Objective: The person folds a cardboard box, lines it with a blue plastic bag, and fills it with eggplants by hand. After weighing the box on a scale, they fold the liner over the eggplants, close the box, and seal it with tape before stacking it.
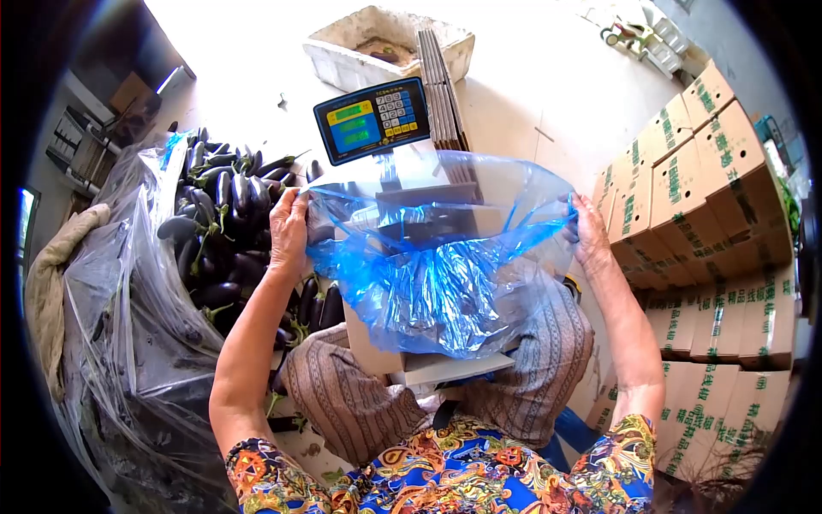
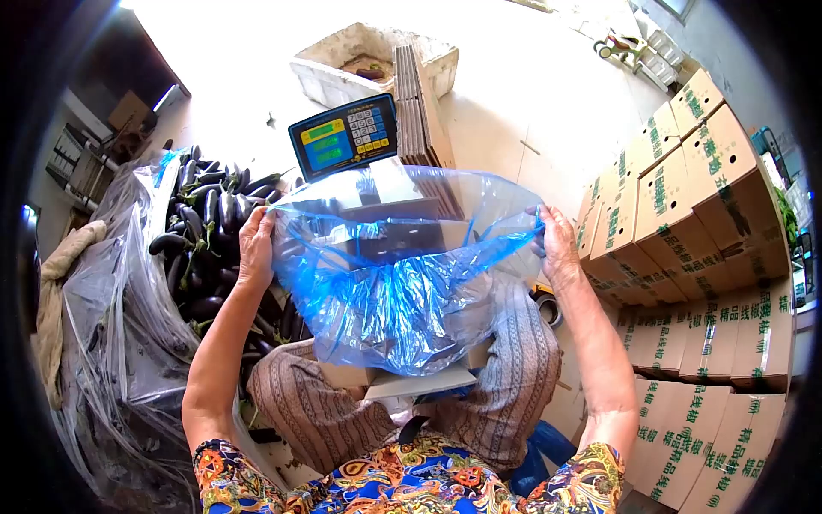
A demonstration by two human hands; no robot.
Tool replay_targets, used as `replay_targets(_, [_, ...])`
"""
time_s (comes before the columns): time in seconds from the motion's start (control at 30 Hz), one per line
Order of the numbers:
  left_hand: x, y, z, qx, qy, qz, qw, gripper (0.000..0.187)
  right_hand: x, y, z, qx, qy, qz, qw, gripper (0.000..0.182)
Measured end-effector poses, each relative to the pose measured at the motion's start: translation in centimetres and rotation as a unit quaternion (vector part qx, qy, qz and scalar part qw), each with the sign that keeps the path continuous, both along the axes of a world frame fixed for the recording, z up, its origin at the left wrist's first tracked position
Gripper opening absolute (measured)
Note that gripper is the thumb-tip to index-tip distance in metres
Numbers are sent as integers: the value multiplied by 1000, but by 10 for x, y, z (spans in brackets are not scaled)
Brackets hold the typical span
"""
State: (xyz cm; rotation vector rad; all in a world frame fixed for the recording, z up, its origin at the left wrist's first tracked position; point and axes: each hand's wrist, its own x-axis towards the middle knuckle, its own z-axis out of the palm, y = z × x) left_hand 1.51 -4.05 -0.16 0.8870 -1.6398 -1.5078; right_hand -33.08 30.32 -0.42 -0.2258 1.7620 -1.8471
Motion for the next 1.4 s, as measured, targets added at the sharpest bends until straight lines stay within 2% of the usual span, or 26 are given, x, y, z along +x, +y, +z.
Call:
replay_targets(0.13, [-18,-38,-34,-72,-46,17,996,18,-21,-15,-14,93,71,0,993,26])
replay_targets(0.3, [-24,-83,-102,-162,-137,11,977,19,-53,-22,-79,222,201,46,953,28])
replay_targets(0.33, [-19,-90,-121,-146,-184,11,972,19,-54,-20,-92,260,215,60,940,27])
replay_targets(0.43, [5,-86,-172,-6,-164,-52,985,18,-55,1,-130,280,76,218,932,26])
replay_targets(0.47, [23,-91,-207,-34,-167,-97,981,19,-59,14,-143,327,114,243,906,24])
replay_targets(0.5, [22,-63,-186,31,-116,-130,984,19,-60,28,-148,351,139,250,892,24])
replay_targets(0.57, [50,-42,-185,3,-186,-158,970,19,-58,49,-149,394,191,265,859,24])
replay_targets(0.6, [68,-41,-199,111,-204,-140,962,19,-57,58,-144,422,209,242,848,24])
replay_targets(0.67, [83,-28,-172,143,-156,-52,976,24,-60,75,-138,457,273,193,824,26])
replay_targets(0.7, [89,-24,-161,156,-130,-7,979,28,-57,77,-128,436,326,153,825,23])
replay_targets(0.73, [104,-33,-167,107,-122,48,986,36,-47,70,-106,419,331,133,835,21])
replay_targets(0.77, [91,-16,-118,106,-140,84,981,40,-34,57,-80,402,337,112,844,19])
replay_targets(0.83, [78,10,-57,-10,-138,13,990,54,-1,26,-29,342,357,153,856,17])
replay_targets(0.9, [65,34,-12,-157,-165,-100,968,76,36,-7,13,269,340,229,871,15])
replay_targets(0.93, [57,41,2,-232,-187,-153,942,84,54,-20,25,219,341,277,871,17])
replay_targets(1.0, [42,48,15,-367,-248,-248,862,98,81,-43,39,224,332,418,816,42])
replay_targets(1.03, [35,51,21,-398,-287,-292,821,72,92,-51,33,212,357,473,777,55])
replay_targets(1.07, [35,48,16,-458,-313,-316,770,55,105,-59,33,215,407,518,721,65])
replay_targets(1.1, [35,46,11,-514,-335,-338,713,37,118,-62,29,200,431,536,698,73])
replay_targets(1.17, [32,48,21,-401,-344,-373,762,22,137,-70,29,195,475,564,647,77])
replay_targets(1.2, [32,50,29,-342,-349,-387,782,14,144,-71,22,152,516,542,645,74])
replay_targets(1.3, [41,65,56,-251,-250,-305,884,11,157,-81,14,165,617,491,592,66])
replay_targets(1.33, [43,69,66,-254,-200,-301,897,10,161,-85,5,155,648,447,597,45])
replay_targets(1.4, [53,78,86,-225,-187,-306,906,10,158,-83,-10,193,658,470,556,30])
